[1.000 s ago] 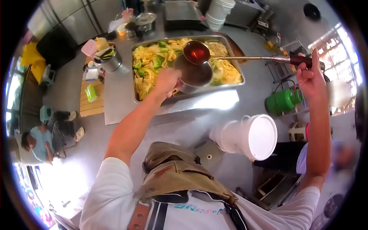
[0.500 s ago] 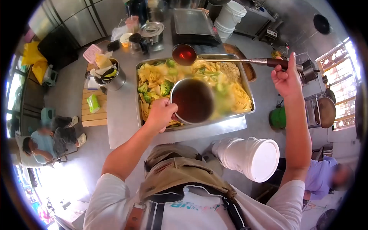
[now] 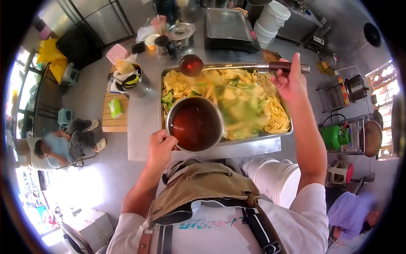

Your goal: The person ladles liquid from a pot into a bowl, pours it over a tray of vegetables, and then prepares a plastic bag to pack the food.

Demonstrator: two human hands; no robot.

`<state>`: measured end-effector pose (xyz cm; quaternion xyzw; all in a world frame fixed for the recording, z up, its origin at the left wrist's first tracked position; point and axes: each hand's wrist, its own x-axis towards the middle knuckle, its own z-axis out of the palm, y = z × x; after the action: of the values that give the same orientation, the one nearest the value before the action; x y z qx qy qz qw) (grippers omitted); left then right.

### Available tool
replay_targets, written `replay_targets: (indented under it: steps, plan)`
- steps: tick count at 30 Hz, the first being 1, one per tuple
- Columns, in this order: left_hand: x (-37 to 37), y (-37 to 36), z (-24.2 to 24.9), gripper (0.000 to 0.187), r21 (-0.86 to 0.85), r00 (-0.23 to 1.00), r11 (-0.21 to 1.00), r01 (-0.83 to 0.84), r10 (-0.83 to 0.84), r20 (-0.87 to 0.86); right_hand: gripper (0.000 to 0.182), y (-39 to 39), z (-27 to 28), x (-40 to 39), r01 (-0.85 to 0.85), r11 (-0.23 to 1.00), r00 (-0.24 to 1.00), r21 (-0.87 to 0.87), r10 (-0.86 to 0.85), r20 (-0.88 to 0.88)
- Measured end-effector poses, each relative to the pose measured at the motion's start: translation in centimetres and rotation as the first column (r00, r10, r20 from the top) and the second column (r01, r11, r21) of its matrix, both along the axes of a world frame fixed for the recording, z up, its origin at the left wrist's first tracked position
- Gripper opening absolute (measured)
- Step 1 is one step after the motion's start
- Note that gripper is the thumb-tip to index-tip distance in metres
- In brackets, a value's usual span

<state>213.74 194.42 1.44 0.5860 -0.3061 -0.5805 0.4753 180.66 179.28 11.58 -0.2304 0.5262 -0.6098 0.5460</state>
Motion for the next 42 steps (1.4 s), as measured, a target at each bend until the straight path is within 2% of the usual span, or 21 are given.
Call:
replay_targets:
  steps: [4, 9, 19, 23, 42]
  plan:
    - [0.3, 1.8, -0.7, 0.009, -0.010, 0.991, 0.994, -0.105, 0.103, -0.080, 0.047, -1.1, -1.3, 1.0, -0.056, 0.998, 0.998, 0.010, 0.056, 0.018]
    - [0.4, 3.1, 0.2, 0.006, 0.017, 0.975, 0.979, -0.202, 0.203, -0.089, 0.046, -1.5, -2.0, 2.7, -0.107, 0.994, 0.993, 0.026, 0.106, 0.042]
    - [0.8, 4.3, 0.3, 0.005, 0.013, 0.946, 0.950, -0.313, 0.313, -0.087, 0.049, -0.2, -1.6, 0.8, -0.034, 0.999, 0.999, -0.009, 0.034, 0.004]
    - [0.9, 4.0, 0.3, 0.005, 0.002, 0.950, 0.959, -0.283, 0.281, -0.135, 0.049, 1.5, -0.8, -1.7, 0.033, 0.998, 0.998, -0.050, -0.036, -0.058]
    - [1.4, 1.7, -0.4, 0.009, -0.059, 0.971, 0.983, -0.175, 0.162, -0.177, 0.053, 9.7, -0.3, -11.7, 0.316, 0.930, 0.938, -0.189, -0.336, -0.088]
